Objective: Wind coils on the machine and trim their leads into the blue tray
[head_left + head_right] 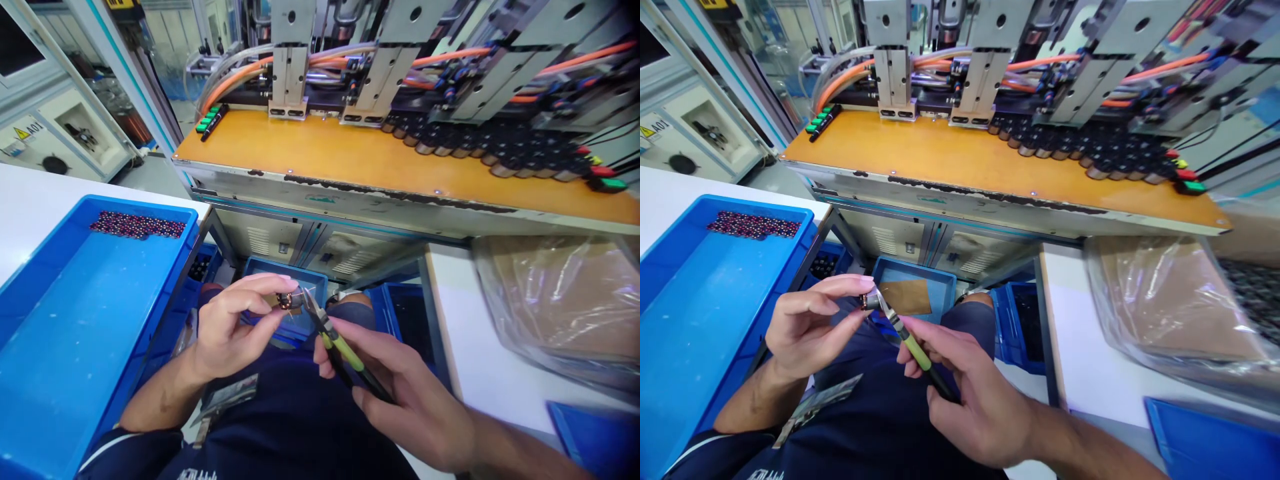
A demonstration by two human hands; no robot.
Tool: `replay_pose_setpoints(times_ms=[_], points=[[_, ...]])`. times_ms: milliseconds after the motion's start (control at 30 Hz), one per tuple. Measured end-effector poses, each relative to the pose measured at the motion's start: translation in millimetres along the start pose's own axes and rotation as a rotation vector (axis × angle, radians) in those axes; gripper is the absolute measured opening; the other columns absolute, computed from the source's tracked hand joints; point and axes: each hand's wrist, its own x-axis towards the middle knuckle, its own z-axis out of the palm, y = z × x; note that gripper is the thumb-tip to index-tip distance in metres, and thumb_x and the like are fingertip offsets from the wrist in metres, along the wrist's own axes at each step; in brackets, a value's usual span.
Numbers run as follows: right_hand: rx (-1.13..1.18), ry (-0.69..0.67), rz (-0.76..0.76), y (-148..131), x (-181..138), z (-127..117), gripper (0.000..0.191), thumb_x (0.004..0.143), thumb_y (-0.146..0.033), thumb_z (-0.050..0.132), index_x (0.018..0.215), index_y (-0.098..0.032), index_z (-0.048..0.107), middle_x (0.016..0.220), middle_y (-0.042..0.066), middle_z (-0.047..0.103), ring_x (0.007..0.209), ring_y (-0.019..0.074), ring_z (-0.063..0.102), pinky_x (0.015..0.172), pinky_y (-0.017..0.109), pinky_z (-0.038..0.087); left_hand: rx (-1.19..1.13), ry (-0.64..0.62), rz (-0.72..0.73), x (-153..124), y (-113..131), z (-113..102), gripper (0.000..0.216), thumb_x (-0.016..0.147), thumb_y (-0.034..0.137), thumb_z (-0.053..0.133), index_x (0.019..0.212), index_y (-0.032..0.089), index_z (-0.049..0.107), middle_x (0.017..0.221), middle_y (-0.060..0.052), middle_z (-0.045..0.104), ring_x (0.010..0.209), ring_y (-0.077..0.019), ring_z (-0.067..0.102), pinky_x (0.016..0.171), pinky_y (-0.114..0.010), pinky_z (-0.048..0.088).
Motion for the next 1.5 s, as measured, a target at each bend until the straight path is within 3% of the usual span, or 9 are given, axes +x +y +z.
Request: replay_pose_setpoints(times_ms=[367,500,700,833,967,1033,1233,1367,1500], points=[[-0.032,0.067,0.032,1,1,4,0.076,0.078,0.004,0.05,0.143,-0.034,0.048,0.091,0.001,0.06,0.071,0.0079,0.056,0.066,0.02,0.053,-0.025,0.021,-0.022,-4,-1,-3,0.05,0.071,-0.011,0.067,0.104,0.022,0.049,0.115,-0.009,0.072,0.108,-0.0233,0.07,0.093,-0.044,0.06],[-0.064,0.105,0.107,5,4,2,0.068,0.081,0.0,0.052,0.142,-0.031,0.049,0.096,0.003,0.063,0.076,0.0092,0.06,0.069,0.021,0.055,-0.074,0.081,-0.059,-6,-1,-3,0.05,0.07,-0.012,0.068,0.105,0.021,0.053,0.114,-0.008,0.072,0.106,-0.0216,0.07,0.092,-0.04,0.06],[-0.385,0.061,0.038,12,4,-5,0.061,0.084,-0.007,0.053,0.14,-0.032,0.05,0.089,0.001,0.067,0.069,0.0108,0.064,0.068,0.021,0.057,-0.433,0.272,-0.535,-24,2,-22,0.029,0.072,0.008,0.08,0.098,0.017,0.072,0.105,-0.011,0.075,0.091,-0.0171,0.074,0.079,-0.025,0.061],[-0.798,0.053,-0.145,1,20,-32,0.062,0.084,-0.017,0.056,0.144,-0.033,0.047,0.107,0.006,0.07,0.086,0.0215,0.071,0.08,0.033,0.059,-0.552,0.434,-0.841,-59,19,-52,0.026,0.066,0.018,0.086,0.089,0.02,0.076,0.096,-0.007,0.078,0.08,-0.0145,0.075,0.075,-0.021,0.06],[-1.123,0.236,-0.385,-21,86,-83,0.06,0.085,-0.027,0.058,0.144,-0.032,0.049,0.121,0.009,0.066,0.103,0.0279,0.067,0.091,0.041,0.053,-0.344,0.576,-1.096,-85,41,-97,0.027,0.068,0.025,0.086,0.093,0.018,0.077,0.1,-0.011,0.078,0.082,-0.0161,0.075,0.074,-0.021,0.061],[-1.27,0.311,-0.413,-26,133,-106,0.058,0.083,-0.031,0.056,0.14,-0.02,0.055,0.12,0.013,0.066,0.102,0.0289,0.067,0.09,0.041,0.052,-0.211,0.653,-1.161,-89,39,-127,0.038,0.066,0.033,0.087,0.099,0.017,0.077,0.107,-0.014,0.076,0.086,-0.019,0.075,0.075,-0.025,0.062],[-1.38,0.346,0.096,-9,238,-126,0.05,0.084,-0.023,0.061,0.131,-0.008,0.062,0.125,0.016,0.065,0.112,0.0266,0.063,0.098,0.035,0.046,0.163,0.741,-1.154,-86,-30,-203,0.063,0.045,0.045,0.091,0.094,0.008,0.074,0.098,-0.016,0.076,0.081,-0.0239,0.073,0.083,-0.04,0.06],[-1.407,0.352,0.061,5,254,-124,0.047,0.088,-0.028,0.059,0.129,-0.005,0.063,0.127,0.019,0.063,0.116,0.0278,0.061,0.1,0.035,0.045,0.354,0.653,-1.133,-87,-95,-220,0.053,0.051,0.032,0.087,0.096,0.009,0.073,0.084,-0.009,0.075,0.071,-0.02,0.068,0.079,-0.04,0.057],[-1.427,0.294,-0.054,15,257,-135,0.043,0.085,-0.033,0.055,0.116,-0.006,0.069,0.121,0.018,0.066,0.114,0.0282,0.062,0.101,0.038,0.046,0.565,0.539,-1.049,-84,-147,-228,0.033,0.063,0.024,0.078,0.094,0.013,0.072,0.095,-0.009,0.072,0.091,-0.0232,0.066,0.094,-0.04,0.05]])
